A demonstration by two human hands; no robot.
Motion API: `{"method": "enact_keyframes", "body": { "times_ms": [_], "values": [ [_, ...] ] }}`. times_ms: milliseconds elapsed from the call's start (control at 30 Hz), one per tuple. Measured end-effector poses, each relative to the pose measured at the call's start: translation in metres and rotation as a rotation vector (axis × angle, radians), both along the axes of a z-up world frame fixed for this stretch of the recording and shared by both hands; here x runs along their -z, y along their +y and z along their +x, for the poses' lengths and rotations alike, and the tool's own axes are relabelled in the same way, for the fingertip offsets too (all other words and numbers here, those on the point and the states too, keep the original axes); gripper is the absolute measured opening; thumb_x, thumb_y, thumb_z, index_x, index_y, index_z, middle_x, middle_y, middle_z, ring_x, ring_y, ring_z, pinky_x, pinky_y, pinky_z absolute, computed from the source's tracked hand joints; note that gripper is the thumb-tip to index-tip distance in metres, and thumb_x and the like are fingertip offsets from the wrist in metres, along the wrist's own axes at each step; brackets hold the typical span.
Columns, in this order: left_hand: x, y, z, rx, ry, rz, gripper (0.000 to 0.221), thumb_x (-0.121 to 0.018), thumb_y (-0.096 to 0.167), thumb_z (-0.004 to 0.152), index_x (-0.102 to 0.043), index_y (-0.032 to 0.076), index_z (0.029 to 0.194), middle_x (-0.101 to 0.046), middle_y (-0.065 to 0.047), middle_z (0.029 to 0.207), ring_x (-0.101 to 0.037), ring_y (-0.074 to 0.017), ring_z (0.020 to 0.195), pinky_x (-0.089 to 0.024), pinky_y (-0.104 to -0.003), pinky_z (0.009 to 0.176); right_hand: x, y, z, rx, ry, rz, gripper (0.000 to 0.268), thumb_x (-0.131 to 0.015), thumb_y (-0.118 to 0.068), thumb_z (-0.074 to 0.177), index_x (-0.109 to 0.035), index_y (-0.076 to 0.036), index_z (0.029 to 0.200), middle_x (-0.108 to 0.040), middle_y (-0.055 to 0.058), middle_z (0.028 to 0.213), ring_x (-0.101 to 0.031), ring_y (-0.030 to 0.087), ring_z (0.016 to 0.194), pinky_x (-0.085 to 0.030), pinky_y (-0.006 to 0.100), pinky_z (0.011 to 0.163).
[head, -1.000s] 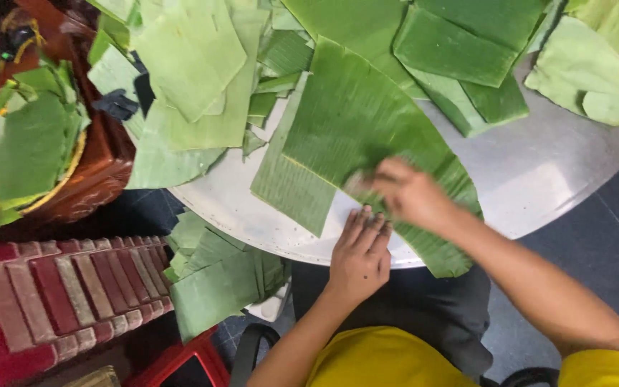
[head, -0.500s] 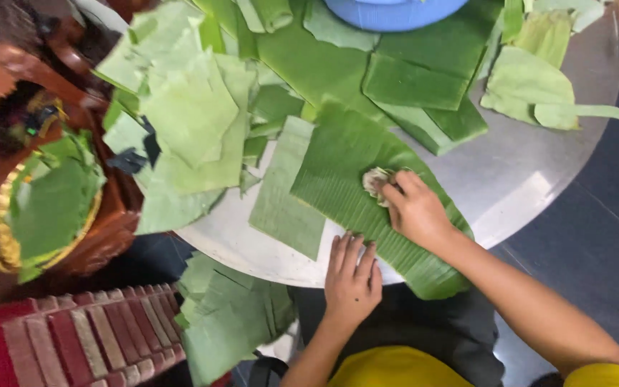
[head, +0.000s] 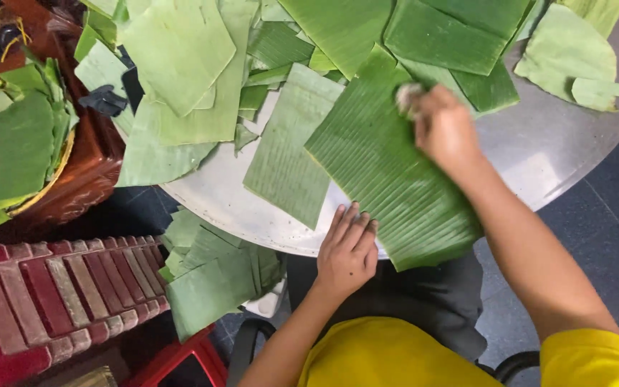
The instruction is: Cleaning banana leaves by wiping them with a cloth and stacking them on a table.
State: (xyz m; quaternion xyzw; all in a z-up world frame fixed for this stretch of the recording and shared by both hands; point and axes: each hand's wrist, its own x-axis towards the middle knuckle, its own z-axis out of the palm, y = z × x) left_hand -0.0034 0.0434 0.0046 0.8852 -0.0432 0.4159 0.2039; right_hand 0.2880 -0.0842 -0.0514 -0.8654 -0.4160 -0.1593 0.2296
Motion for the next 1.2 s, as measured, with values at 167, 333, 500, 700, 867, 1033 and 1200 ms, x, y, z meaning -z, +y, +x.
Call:
{"method": "enact_keyframes", "body": {
  "times_ms": [167, 333, 500, 700, 867, 1033, 1200],
  "values": [
    [0.003, 0.002, 0.002, -0.025, -0.027, -0.002, 0.022, -0.061, 0.007, 0.085, -0.076, 0.001, 0.099, -0.074, -0.017, 0.103, -0.073, -0.04, 0.108, -0.055, -0.054, 0.107, -0.034, 0.048, -0.085, -0.158, -0.108, -0.03, 0.006, -0.071, -0.011, 0.081, -0.067, -0.012, 0.085, -0.055, 0.004, 0.086, -0.066, 0.027, 0.082, -0.056, 0.038, 0.076],
    [0.003, 0.001, -0.003, -0.023, -0.004, 0.028, 0.022, -0.06, 0.008, 0.087, -0.076, 0.002, 0.101, -0.072, -0.017, 0.103, -0.072, -0.0383, 0.111, -0.055, -0.052, 0.107, -0.009, 0.042, -0.037, -0.125, 0.047, -0.144, 0.015, -0.079, -0.023, 0.076, -0.065, -0.02, 0.069, -0.059, -0.002, 0.093, -0.07, 0.025, 0.084, -0.059, 0.036, 0.084],
    [0.007, 0.0, -0.004, 0.012, -0.019, -0.061, 0.023, -0.062, 0.007, 0.087, -0.076, 0.001, 0.105, -0.073, -0.017, 0.109, -0.071, -0.0391, 0.115, -0.053, -0.052, 0.109, -0.014, 0.058, -0.008, 0.111, -0.239, -0.065, 0.02, -0.066, -0.014, 0.083, -0.079, -0.02, 0.098, -0.056, 0.001, 0.091, -0.068, 0.025, 0.071, -0.061, 0.036, 0.067],
    [0.003, 0.015, -0.017, -0.026, 0.068, -0.131, 0.026, -0.062, 0.012, 0.095, -0.073, -0.002, 0.114, -0.067, -0.021, 0.126, -0.062, -0.0428, 0.127, -0.044, -0.056, 0.114, -0.023, 0.02, -0.091, -0.13, -0.083, 0.088, 0.031, -0.066, -0.003, 0.08, -0.075, -0.017, 0.107, -0.057, 0.001, 0.095, -0.067, 0.025, 0.091, -0.059, 0.034, 0.08],
    [0.023, 0.012, -0.02, -0.058, -0.069, -0.06, 0.017, -0.065, 0.003, 0.089, -0.074, -0.003, 0.102, -0.072, -0.02, 0.113, -0.071, -0.038, 0.109, -0.057, -0.053, 0.105, -0.051, 0.032, -0.153, -0.193, -0.054, -0.003, 0.014, -0.071, -0.007, 0.077, -0.072, -0.013, 0.09, -0.059, 0.002, 0.09, -0.068, 0.026, 0.084, -0.06, 0.035, 0.077],
    [0.024, 0.016, -0.013, -0.127, -0.127, 0.001, 0.014, -0.068, 0.01, 0.085, -0.076, -0.001, 0.089, -0.074, -0.017, 0.097, -0.076, -0.035, 0.098, -0.058, -0.058, 0.102, -0.036, 0.051, -0.119, -0.383, 0.05, 0.004, 0.007, -0.07, -0.009, 0.076, -0.07, -0.012, 0.082, -0.057, 0.003, 0.088, -0.068, 0.027, 0.078, -0.059, 0.038, 0.071],
    [0.006, 0.019, -0.024, -0.017, -0.016, -0.103, 0.018, -0.06, 0.002, 0.096, -0.074, -0.008, 0.089, -0.074, -0.02, 0.097, -0.073, -0.0368, 0.103, -0.053, -0.054, 0.107, -0.041, 0.047, -0.022, -0.059, -0.012, 0.008, 0.048, -0.063, 0.007, 0.076, -0.077, -0.006, 0.119, -0.066, 0.013, 0.118, -0.069, 0.034, 0.079, -0.063, 0.047, 0.066]
  ]
}}
